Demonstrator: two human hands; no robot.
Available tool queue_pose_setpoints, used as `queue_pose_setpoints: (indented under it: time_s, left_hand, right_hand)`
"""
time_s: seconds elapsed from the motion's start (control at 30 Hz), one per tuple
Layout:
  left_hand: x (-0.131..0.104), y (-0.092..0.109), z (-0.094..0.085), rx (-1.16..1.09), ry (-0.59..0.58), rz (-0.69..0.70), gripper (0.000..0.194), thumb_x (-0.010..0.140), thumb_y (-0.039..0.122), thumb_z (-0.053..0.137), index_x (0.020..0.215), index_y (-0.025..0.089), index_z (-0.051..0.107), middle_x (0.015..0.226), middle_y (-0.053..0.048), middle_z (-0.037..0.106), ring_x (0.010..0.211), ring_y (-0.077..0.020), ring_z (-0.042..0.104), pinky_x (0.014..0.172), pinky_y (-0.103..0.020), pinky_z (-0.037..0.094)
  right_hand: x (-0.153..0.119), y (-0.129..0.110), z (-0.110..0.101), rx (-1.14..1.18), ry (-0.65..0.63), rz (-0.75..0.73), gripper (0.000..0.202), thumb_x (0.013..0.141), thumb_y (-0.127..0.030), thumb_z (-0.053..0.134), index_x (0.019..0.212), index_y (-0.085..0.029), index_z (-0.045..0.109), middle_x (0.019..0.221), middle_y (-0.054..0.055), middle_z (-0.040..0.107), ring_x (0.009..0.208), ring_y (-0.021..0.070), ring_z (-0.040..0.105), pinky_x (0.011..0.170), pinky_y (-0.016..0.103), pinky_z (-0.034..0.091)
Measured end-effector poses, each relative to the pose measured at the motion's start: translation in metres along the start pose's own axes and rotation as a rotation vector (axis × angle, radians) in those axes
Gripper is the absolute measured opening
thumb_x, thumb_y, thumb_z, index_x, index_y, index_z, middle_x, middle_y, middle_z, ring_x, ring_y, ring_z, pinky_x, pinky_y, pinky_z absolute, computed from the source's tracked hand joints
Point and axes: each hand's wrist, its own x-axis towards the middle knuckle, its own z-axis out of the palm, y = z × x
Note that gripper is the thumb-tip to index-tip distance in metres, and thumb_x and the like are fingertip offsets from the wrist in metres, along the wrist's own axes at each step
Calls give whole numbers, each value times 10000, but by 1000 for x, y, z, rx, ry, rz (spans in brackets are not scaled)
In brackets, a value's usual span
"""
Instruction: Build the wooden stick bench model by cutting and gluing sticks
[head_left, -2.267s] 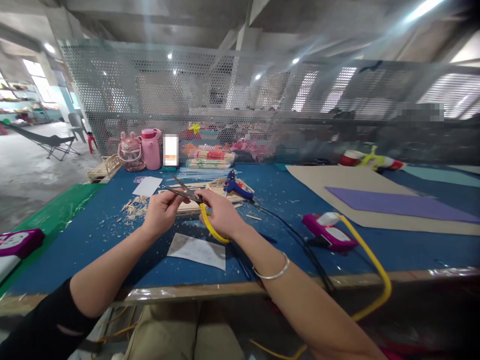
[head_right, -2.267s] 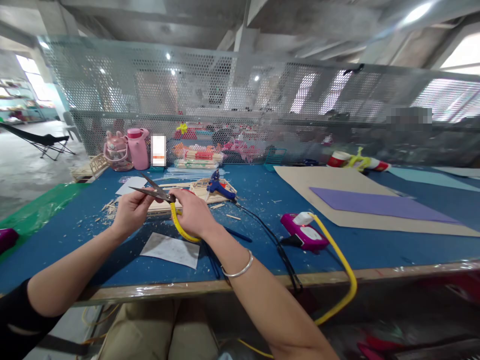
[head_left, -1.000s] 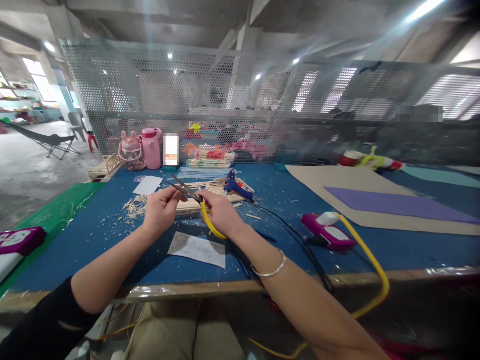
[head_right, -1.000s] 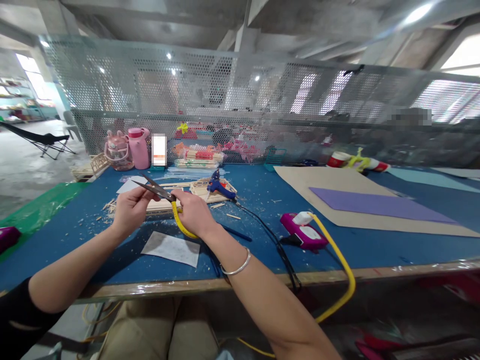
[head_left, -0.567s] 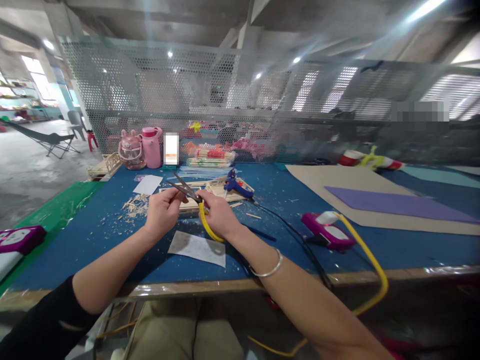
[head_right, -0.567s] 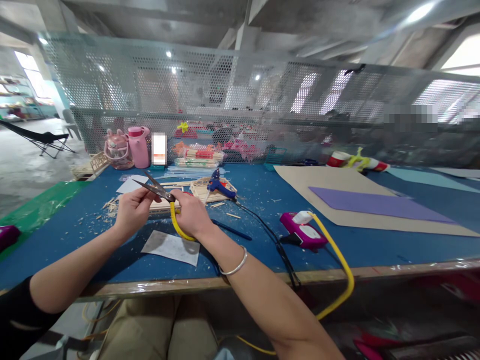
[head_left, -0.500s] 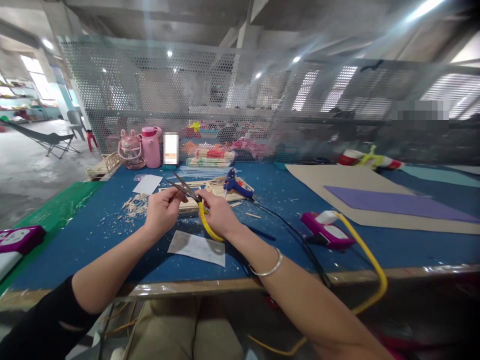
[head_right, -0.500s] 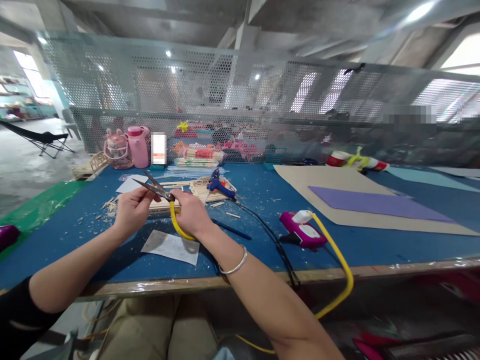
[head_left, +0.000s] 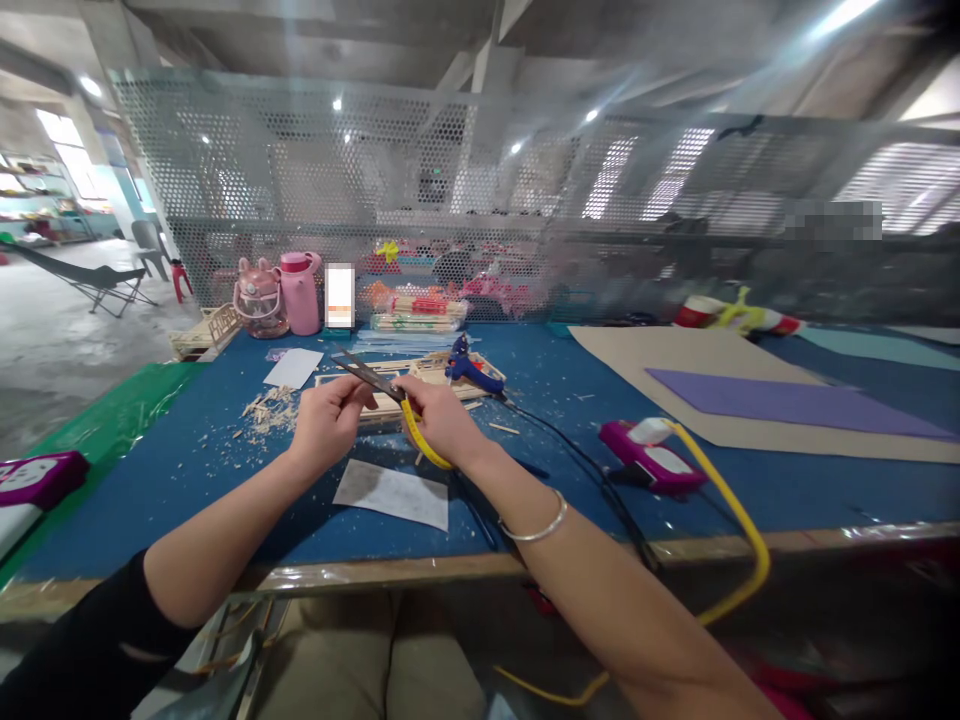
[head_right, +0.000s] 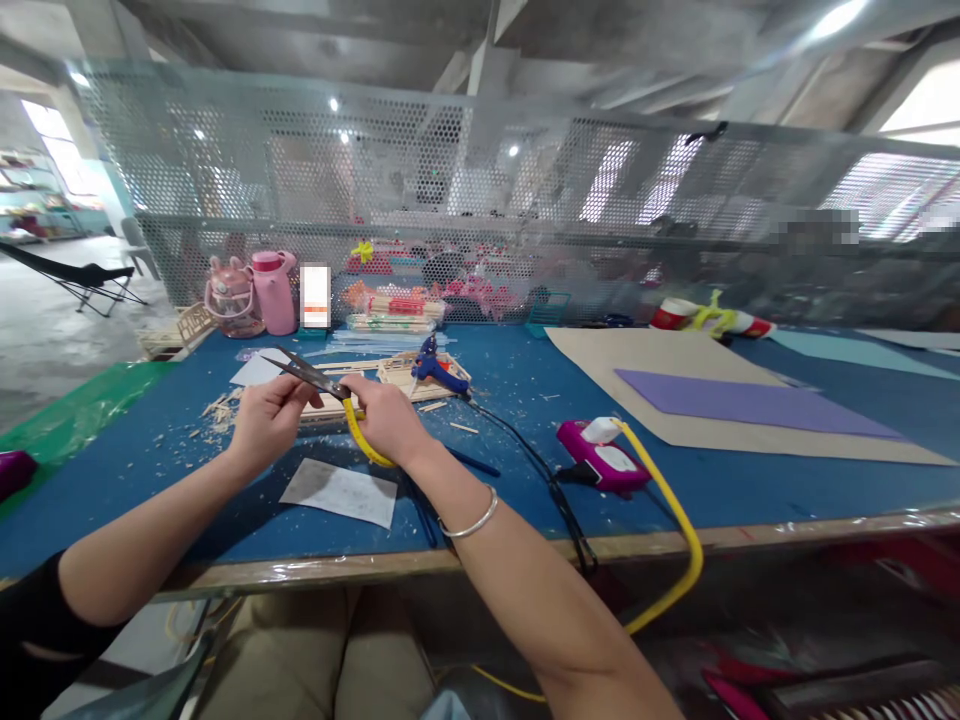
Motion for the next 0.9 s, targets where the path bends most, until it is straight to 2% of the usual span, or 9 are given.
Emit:
queue_pose_setpoints:
  time_s: [0.07, 0.17, 0.27, 0.37, 0.47, 0.57, 0.7, 0.8, 0.9]
  left_hand:
    - [0, -2, 0, -3, 12, -9, 287, 831, 282, 466, 620, 177, 630, 431, 42, 516, 377, -77, 405, 436, -197, 324]
    - [1, -4, 1, -49, 32, -1, 259, 832, 275, 471, 677, 175, 652, 565, 10, 637, 467, -96, 518, 493, -199, 384]
    - [1, -6, 2, -107, 38, 14, 220, 833, 261, 479, 764, 170, 667, 678, -15, 694, 616, -125, 610, 601, -208, 443]
    - [1, -7, 2, -140, 42, 27, 193, 820, 252, 505, 806, 166, 677, 722, -22, 709, 680, -137, 632, 649, -218, 463]
    - [1, -8, 3, -126, 55, 29, 167, 790, 244, 545, 818, 167, 690, 738, -14, 714, 643, -130, 626, 611, -208, 464]
    - [0, -8, 3, -94, 67, 10, 150, 763, 247, 576, 772, 166, 702, 642, 6, 694, 547, -114, 592, 529, -197, 440]
    - [1, -7, 4, -110, 81, -29, 154, 754, 269, 588, 748, 166, 704, 653, -3, 693, 582, -126, 597, 539, -206, 441]
    - [1, -7, 4, -110, 96, -80, 168, 749, 303, 601, 755, 166, 696, 639, -5, 681, 551, -117, 575, 521, -208, 431]
    - [2, -7, 2, -96, 80, -87, 187, 783, 308, 565, 806, 168, 686, 632, -3, 674, 538, -105, 565, 538, -203, 434]
  right_hand:
    - [0, -3, 0, -24, 15, -13, 393, 628, -108, 464, 1006, -195, 529, 854, 40, 607, 742, 183, 537, 650, 266, 404]
    - [1, -8, 1, -26, 30, -35, 441, 632, -136, 485, 1071, -182, 489, 1031, 85, 588, 924, 222, 529, 780, 322, 416]
    - [1, -9, 1, -31, 45, -40, 442, 625, -146, 495, 1067, -159, 486, 1004, 102, 581, 928, 233, 520, 813, 349, 416]
    - [1, -8, 1, -22, 53, -44, 448, 614, -142, 500, 1061, -160, 485, 998, 102, 572, 929, 235, 512, 822, 359, 415]
    - [1, -8, 1, -10, 53, -53, 453, 612, -138, 500, 1063, -170, 479, 996, 96, 561, 934, 232, 506, 830, 361, 413]
    - [0, -9, 2, -21, 59, -60, 452, 618, -139, 502, 1069, -165, 479, 986, 99, 556, 923, 231, 505, 825, 359, 413]
    - [2, -8, 2, -48, 66, -52, 459, 621, -139, 504, 1080, -148, 491, 990, 112, 558, 920, 234, 506, 820, 359, 410]
    - [4, -8, -8, -28, 94, 33, 421, 654, -157, 505, 1075, -163, 507, 970, 94, 585, 851, 208, 536, 766, 317, 424]
    - [-4, -8, -32, -44, 95, 257, 323, 728, -239, 508, 1045, -183, 526, 801, 48, 631, 686, 173, 567, 633, 261, 418]
